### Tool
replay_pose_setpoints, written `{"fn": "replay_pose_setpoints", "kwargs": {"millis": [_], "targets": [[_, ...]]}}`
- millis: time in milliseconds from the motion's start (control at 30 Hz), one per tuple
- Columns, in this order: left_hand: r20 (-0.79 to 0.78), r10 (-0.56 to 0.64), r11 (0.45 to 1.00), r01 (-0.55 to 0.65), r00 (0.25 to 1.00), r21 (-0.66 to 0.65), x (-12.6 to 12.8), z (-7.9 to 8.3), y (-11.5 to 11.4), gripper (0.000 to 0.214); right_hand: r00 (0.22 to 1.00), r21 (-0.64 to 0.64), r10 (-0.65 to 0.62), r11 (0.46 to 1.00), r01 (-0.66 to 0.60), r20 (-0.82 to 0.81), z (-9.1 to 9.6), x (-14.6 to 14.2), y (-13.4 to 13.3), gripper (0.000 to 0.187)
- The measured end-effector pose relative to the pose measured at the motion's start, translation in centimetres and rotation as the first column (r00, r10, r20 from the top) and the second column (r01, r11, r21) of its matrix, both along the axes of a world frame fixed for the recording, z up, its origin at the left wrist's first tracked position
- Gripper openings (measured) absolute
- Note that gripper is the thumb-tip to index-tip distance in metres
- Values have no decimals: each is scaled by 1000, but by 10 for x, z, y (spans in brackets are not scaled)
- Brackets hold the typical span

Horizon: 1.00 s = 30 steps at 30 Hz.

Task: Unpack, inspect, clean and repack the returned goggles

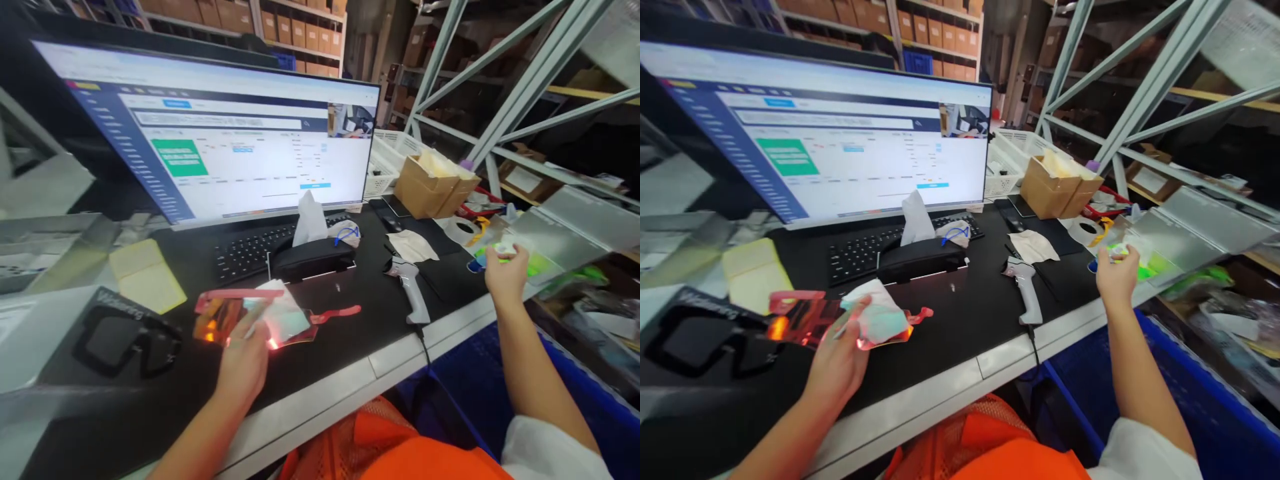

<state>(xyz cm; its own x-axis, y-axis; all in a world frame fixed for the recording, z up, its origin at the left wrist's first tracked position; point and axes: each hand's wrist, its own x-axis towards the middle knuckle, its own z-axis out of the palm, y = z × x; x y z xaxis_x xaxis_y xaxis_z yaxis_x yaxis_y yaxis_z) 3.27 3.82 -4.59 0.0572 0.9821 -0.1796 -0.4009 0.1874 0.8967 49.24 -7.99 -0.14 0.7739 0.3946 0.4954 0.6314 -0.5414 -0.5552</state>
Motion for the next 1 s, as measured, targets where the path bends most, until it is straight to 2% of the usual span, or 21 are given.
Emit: {"fn": "replay_pose_setpoints", "kwargs": {"millis": [67, 100, 133, 167, 200, 233, 300, 367, 400, 500, 567, 667, 733, 767, 800, 833, 867, 900, 933, 967, 1000], "targets": [[51, -70, 998, 70, 996, 1, 3, -2, -2, 66, 968, 39, 236, 972, -234, -87, -14, -58, 6, 49], [75, -114, 993, 114, 991, -7, 5, -3, -4, 67, 899, 41, 405, 914, -404, -165, -19, -91, 12, 44], [98, -155, 987, 157, 983, -16, 6, -4, -6, 67, 688, 92, 633, 756, -648, -356, -23, -124, 20, 42], [116, -192, 980, 196, 975, -23, 7, -4, -8, 66, 430, 167, 741, 580, -798, -515, -25, -155, 30, 42], [131, -228, 972, 233, 965, -26, 7, -4, -9, 65, 222, 225, 744, 449, -865, -630, -24, -184, 42, 43], [143, -264, 963, 269, 954, -23, 7, -4, -11, 63, 82, 262, 695, 375, -889, -714, -21, -208, 54, 43], [158, -334, 941, 338, 929, 7, 7, -5, -11, 60, -101, 306, 566, 281, -910, -818, -12, -241, 78, 45], [162, -400, 916, 397, 902, 51, 4, -8, -9, 57, -203, 357, 483, 250, -900, -852, -5, -259, 97, 46], [157, -419, 908, 413, 894, 71, 3, -9, -8, 57, -243, 393, 471, 252, -884, -848, -5, -264, 103, 46], [145, -424, 906, 417, 894, 76, 0, -14, -6, 54, -304, 494, 495, 312, -812, -814, -10, -270, 112, 44], [170, -406, 914, 400, 898, 73, 0, -15, -6, 51, -263, 507, 547, 362, -782, -795, -15, -269, 111, 44], [218, -404, 915, 391, 888, 104, 0, -10, -8, 47, -39, 486, 700, 454, -747, -713, -15, -258, 105, 45], [216, -394, 919, 381, 893, 101, 0, -7, -8, 47, 166, 445, 774, 510, -736, -612, -9, -247, 99, 39], [212, -383, 924, 372, 899, 89, 1, -6, -8, 48, 269, 404, 803, 520, -752, -531, -6, -243, 95, 36], [211, -375, 927, 369, 903, 72, 1, -6, -8, 50, 346, 350, 837, 505, -789, -425, -4, -240, 92, 32], [215, -377, 926, 374, 901, 55, 1, -7, -8, 51, 382, 282, 879, 458, -843, -287, -2, -239, 90, 29], [225, -382, 923, 382, 897, 43, 1, -8, -9, 52, 355, 200, 924, 378, -904, -145, 0, -239, 88, 30], [239, -385, 921, 389, 891, 34, 1, -9, -9, 51, 256, 112, 966, 259, -959, -35, 0, -241, 88, 32], [256, -390, 918, 396, 885, 30, 1, -10, -9, 49, 112, 32, 993, 111, -993, 22, 0, -244, 88, 35], [270, -398, 914, 405, 877, 30, 1, -11, -9, 47, -30, -38, 999, -28, -999, 40, 1, -248, 89, 36], [278, -406, 910, 413, 870, 35, 1, -12, -9, 46, -142, -90, 989, -139, -986, 29, 1, -251, 91, 36]]}}
